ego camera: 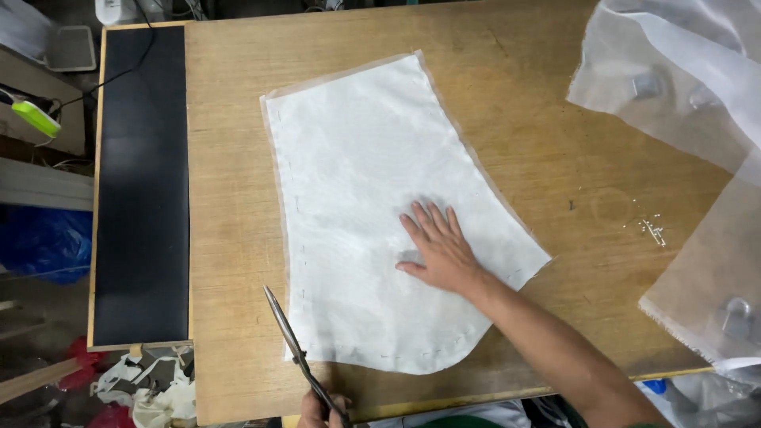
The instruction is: The person uses shears to cut a piece of white fabric along a curved edge on a wooden table. After cutting, the person removes several pins from the fabric and places them on the table.
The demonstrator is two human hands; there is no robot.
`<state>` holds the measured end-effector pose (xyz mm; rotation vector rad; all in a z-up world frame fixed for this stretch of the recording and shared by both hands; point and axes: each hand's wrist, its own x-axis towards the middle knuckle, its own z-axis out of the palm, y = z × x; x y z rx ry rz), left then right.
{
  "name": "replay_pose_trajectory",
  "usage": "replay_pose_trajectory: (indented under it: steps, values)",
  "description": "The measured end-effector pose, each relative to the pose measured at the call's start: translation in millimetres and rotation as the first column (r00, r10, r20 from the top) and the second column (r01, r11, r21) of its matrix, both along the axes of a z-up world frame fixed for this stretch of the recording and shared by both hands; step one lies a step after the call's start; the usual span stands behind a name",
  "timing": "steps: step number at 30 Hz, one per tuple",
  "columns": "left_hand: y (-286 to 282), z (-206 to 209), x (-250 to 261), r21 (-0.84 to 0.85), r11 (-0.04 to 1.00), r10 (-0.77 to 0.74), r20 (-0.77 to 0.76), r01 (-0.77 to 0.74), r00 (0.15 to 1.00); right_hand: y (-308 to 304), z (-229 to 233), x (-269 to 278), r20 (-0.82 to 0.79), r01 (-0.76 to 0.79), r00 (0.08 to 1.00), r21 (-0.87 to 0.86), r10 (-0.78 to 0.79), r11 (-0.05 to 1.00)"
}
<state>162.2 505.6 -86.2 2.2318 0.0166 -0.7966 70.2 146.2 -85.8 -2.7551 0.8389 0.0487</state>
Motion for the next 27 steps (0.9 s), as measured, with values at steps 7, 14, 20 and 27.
replay_pose_trajectory:
  steps: [7, 14, 20, 27]
  values:
    - [46.9, -58.0, -27.3, -0.357, 0.89, 0.254, -0.132, -0.285, 0.958, -2.9, -31.3, 35.8, -0.028, 0.138, 0.99, -0.007, -0.138, 0.99]
    - [27.1, 24.9, 20.5, -0.06, 0.996, -0.06, 0.086, 0.066, 0.994, 5.3, 5.2, 96.5, -0.147, 0.48, 0.877, 0.278, -0.457, 0.832]
    - [-1.4, 91.3, 31.9, 0.32, 0.809, -0.364, -0.387, 0.494, 0.847, -13.2, 1.0, 5.8, 0.076, 0.395, 0.889, 0.371, -0.451, 0.841]
    - [24.9, 54.0, -24.2, 0.197, 0.507, -0.764, -0.348, 0.839, 0.544, 67.5, 27.8, -153.9, 0.238, 0.163, 0.962, -0.106, -0.134, 0.981]
